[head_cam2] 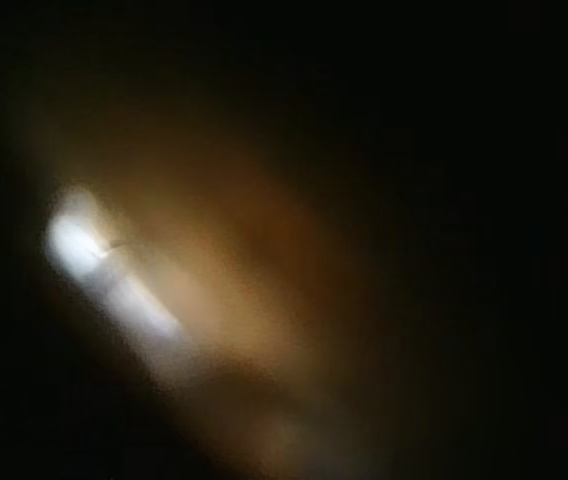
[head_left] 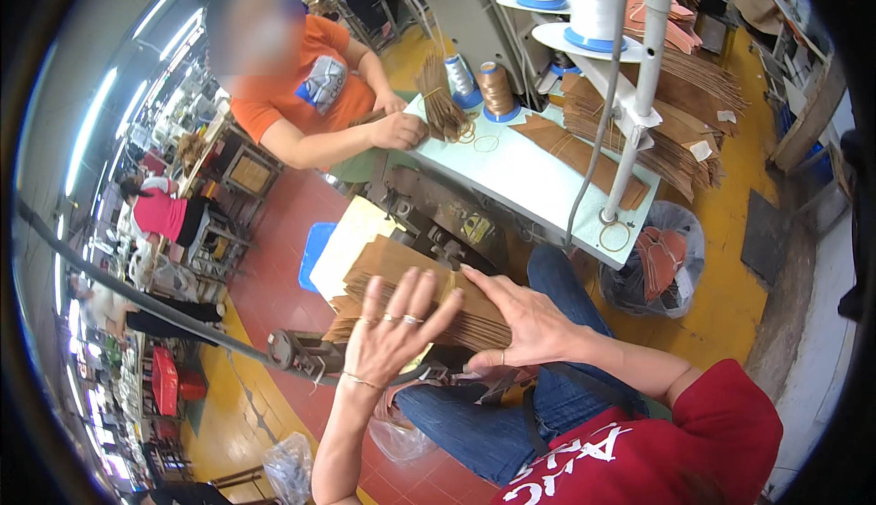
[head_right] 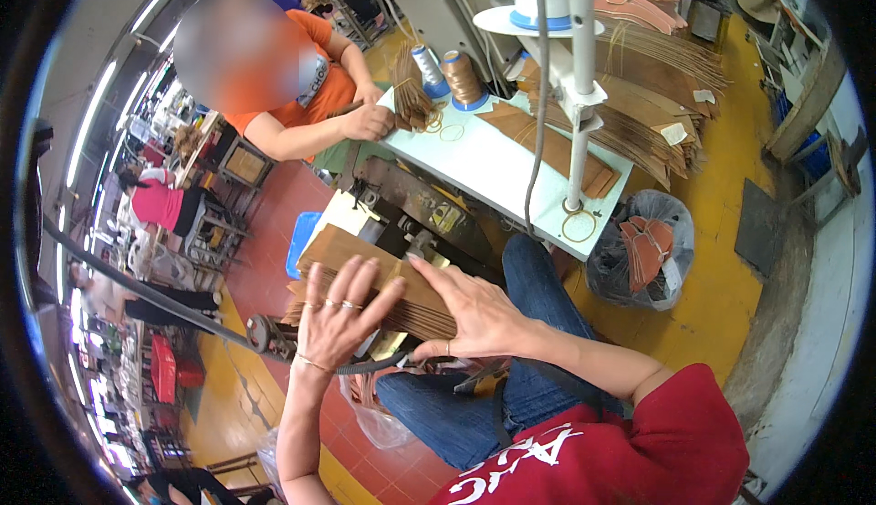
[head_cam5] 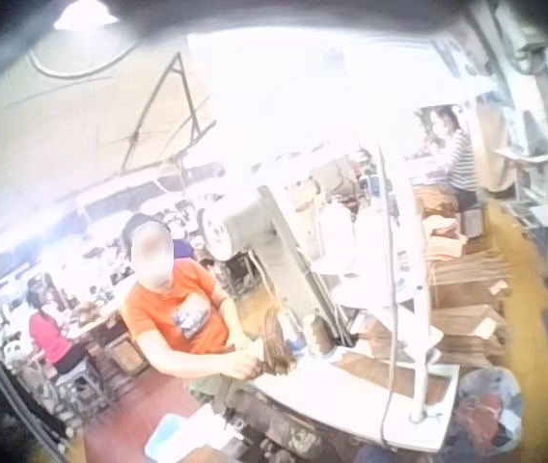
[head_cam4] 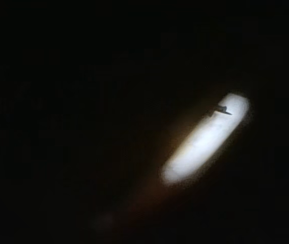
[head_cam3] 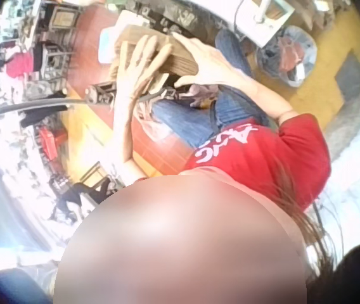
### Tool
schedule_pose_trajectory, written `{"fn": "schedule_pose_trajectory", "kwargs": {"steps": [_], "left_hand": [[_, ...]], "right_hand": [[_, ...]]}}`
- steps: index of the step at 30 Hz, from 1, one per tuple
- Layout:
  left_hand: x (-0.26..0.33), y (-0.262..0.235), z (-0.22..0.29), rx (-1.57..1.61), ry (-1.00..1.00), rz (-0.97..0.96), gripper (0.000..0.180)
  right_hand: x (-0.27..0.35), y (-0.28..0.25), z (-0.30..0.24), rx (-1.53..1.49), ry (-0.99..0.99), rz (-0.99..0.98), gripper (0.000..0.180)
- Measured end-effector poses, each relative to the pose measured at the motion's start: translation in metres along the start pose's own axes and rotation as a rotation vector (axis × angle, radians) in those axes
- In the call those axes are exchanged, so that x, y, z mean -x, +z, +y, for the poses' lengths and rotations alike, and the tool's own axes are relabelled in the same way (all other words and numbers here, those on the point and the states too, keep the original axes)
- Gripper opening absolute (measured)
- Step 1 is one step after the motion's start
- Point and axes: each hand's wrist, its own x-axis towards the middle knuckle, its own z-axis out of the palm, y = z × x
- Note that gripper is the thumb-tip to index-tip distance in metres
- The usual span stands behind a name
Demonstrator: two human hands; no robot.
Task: The person sits at a workstation and repeatedly feeds flat cardboard pieces through a roller machine. They handle the pieces one at a time, aligning them before insertion and stacking the processed pieces on their lap.
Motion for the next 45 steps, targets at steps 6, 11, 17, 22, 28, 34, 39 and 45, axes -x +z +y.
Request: {"fn": "schedule_pose_trajectory", "kwargs": {"steps": [6, 11, 17, 22, 28, 34, 39, 45], "left_hand": [[0.034, 0.015, 0.043, -0.023, -0.11, -0.068, 0.062], [0.068, 0.05, 0.108, 1.0, -1.286, 0.485, 0.11], [0.055, 0.062, 0.172, 2.189, -1.264, 0.568, 0.088], [0.05, 0.061, 0.17, 2.054, -1.511, 0.519, 0.043], [0.056, 0.065, 0.186, 1.915, -1.596, 0.459, 0.041], [0.07, 0.067, 0.193, 1.926, -1.584, 0.383, 0.04], [0.079, 0.065, 0.191, 1.99, -1.559, 0.307, 0.038], [0.078, 0.057, 0.178, 2.331, -1.592, 0.383, 0.04]], "right_hand": [[0.037, 0.028, 0.027, -0.433, 0.158, 0.009, 0.094], [0.048, 0.038, 0.036, -0.902, 0.409, 0.03, 0.088], [0.046, 0.047, 0.037, -0.858, 0.45, -0.106, 0.088], [0.038, 0.053, 0.04, -0.724, 0.486, -0.321, 0.081], [0.031, 0.056, 0.042, -0.192, 0.387, -0.376, 0.099], [0.031, 0.059, 0.048, -0.055, 0.345, -0.425, 0.095], [0.03, 0.057, 0.044, 0.013, 0.181, -0.337, 0.082], [0.029, 0.064, 0.033, 0.308, 0.202, -0.332, 0.075]]}}
